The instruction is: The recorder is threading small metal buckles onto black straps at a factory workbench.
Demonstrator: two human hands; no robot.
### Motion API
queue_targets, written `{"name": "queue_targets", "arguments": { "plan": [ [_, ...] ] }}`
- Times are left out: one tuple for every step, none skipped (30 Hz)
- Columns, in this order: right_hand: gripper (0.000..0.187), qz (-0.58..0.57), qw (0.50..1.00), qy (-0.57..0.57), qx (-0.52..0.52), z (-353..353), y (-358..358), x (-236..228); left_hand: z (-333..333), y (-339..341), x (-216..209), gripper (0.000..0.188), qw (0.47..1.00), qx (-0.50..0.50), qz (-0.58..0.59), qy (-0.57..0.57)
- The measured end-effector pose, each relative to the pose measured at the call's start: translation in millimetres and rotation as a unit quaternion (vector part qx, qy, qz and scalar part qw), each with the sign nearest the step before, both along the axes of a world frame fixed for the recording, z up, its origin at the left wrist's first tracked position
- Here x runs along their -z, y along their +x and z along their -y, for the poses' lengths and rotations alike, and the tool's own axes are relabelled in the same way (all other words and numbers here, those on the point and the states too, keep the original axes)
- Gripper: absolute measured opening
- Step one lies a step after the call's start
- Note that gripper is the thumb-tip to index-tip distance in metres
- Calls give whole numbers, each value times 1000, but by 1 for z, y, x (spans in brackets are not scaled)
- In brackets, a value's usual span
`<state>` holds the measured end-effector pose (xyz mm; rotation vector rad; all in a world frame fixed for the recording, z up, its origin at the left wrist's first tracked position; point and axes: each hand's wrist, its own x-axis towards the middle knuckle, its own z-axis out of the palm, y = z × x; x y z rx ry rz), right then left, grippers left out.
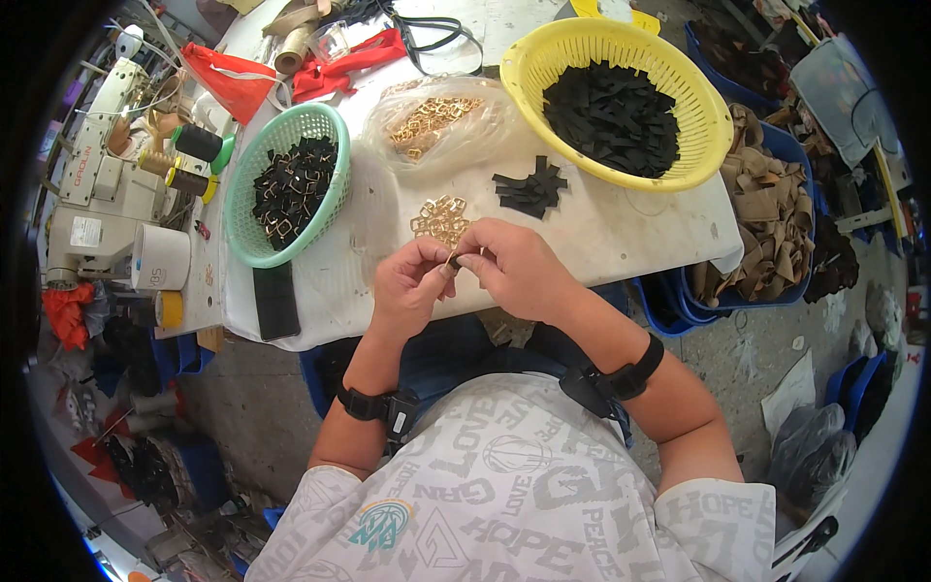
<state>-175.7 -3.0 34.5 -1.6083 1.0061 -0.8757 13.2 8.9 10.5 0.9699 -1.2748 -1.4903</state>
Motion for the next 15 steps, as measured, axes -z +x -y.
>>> {"name": "queue_targets", "arguments": {
  "plan": [
    [6,-19,999,-32,-7,0,-1,1,0,0,0,8,1000,1,6,-8],
    [6,-39,997,-65,-3,0,0,-1,0,0,2,8,1000,5,13,-17],
    [6,-59,993,-99,1,-1,1,-5,0,1,5,9,999,8,20,-25],
    [7,-79,988,-133,6,-2,2,-8,0,2,6,10,999,12,27,-34],
    [7,-89,986,-140,3,-2,3,-9,1,3,7,10,998,15,39,-36],
    [7,-99,984,-147,1,-3,4,-9,1,4,7,10,998,19,51,-38],
    [7,-109,982,-154,-1,-4,4,-10,1,5,7,10,997,22,63,-41],
    [7,-125,978,-164,-3,-4,4,-9,2,6,5,10,994,31,89,-56],
    [7,-141,975,-174,-4,-4,4,-8,4,7,2,9,990,39,114,-72],
    [7,-157,970,-184,-6,-4,3,-7,6,8,-2,9,985,48,140,-88],
    [8,-170,967,-192,-11,-3,3,-7,7,8,-7,9,981,58,161,-87],
    [8,-182,962,-200,-15,-3,3,-8,7,8,-12,8,977,69,182,-86],
    [8,-195,958,-208,-20,-3,2,-9,7,7,-14,8,972,79,203,-86],
    [8,-200,958,-205,-25,-2,2,-11,7,7,-14,8,974,84,199,-73],
    [8,-204,957,-202,-31,-1,1,-12,7,6,-13,7,975,89,194,-61]
  ]
}}
